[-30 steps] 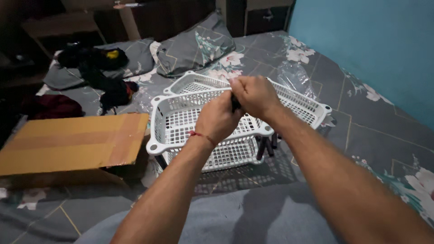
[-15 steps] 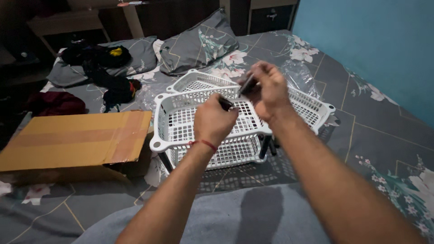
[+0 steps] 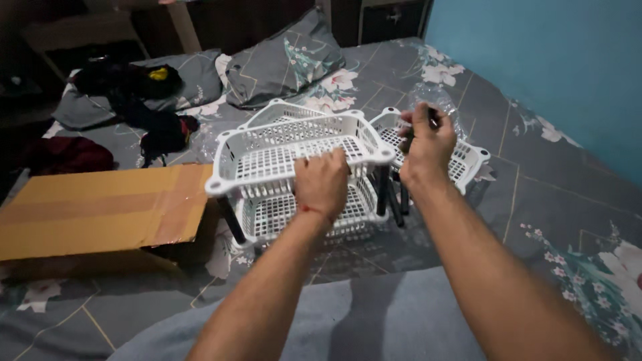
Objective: The person assembles a three-tier white plastic storage rack on a bed. They insert black support poles into the corner holes of stacked white baskets, then place the top basket onto the poles to complete the structure.
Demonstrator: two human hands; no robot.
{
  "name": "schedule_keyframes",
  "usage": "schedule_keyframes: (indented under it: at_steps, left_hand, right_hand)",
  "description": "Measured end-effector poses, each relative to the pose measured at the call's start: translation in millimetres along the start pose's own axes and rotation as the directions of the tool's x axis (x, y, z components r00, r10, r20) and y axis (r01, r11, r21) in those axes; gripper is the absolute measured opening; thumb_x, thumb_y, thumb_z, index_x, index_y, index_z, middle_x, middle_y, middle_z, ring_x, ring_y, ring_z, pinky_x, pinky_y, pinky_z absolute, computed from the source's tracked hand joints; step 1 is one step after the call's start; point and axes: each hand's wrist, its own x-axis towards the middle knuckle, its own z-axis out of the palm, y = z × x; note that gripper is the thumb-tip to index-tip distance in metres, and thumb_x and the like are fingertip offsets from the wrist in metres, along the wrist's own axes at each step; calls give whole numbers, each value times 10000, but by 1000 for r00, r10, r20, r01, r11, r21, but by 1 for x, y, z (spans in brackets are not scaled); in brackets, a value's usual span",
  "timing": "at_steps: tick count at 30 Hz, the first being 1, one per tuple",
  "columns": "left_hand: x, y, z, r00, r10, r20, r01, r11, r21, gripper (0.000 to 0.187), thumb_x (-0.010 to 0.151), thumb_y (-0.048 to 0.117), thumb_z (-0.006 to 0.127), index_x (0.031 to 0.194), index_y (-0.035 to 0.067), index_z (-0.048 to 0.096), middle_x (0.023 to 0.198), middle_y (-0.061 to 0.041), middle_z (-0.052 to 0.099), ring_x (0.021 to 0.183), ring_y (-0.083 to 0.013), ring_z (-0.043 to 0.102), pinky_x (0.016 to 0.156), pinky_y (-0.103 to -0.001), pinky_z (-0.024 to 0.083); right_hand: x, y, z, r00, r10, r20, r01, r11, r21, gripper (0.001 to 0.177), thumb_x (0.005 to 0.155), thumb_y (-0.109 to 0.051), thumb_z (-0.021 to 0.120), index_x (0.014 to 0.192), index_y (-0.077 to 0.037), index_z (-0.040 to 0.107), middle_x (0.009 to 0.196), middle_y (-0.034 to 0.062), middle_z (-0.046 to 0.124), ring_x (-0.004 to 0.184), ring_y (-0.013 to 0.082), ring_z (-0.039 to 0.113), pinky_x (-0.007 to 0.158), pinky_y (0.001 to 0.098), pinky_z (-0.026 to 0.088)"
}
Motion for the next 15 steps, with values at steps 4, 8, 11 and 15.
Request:
schedule_keyframes:
  at_steps: [4,8,11,15]
  left_hand:
    - [26,-15,-5,924,58,-377,3,987,158,172,691,159,587,853,136,640,894,-76,695,892,-255,684,754,-410,436]
    - [29,-17,9,961,55,-271,-67,997,-34,75,876,148,590,918,122,646,891,-92,677,861,-293,678,761,-439,472]
    - [-3,-6,33,966,252,-54,-258,948,-186,101,928,167,580,950,98,651,889,-126,693,829,-316,697,745,-459,525]
    - [-44,-4,69,955,182,234,-154,979,-133,117,878,160,576,938,91,648,896,-141,733,857,-313,735,756,-491,554]
  right_hand:
    - [-2,27,-12,982,-69,-173,21,964,-264,213,1018,-225,698,1085,-63,576,893,31,687,711,109,617,602,261,537]
    - [-24,62,-16,928,361,-90,-371,911,-182,192,1025,-299,569,1122,-143,513,892,1,611,727,150,588,597,409,502]
    - [-21,73,-5,865,501,-1,-498,861,-105,208,1036,-350,545,1142,-173,519,925,-10,631,772,163,614,647,466,534]
    - [-14,75,2,864,503,23,-496,857,-137,214,1021,-369,543,1135,-188,541,949,-18,665,822,146,666,666,502,545]
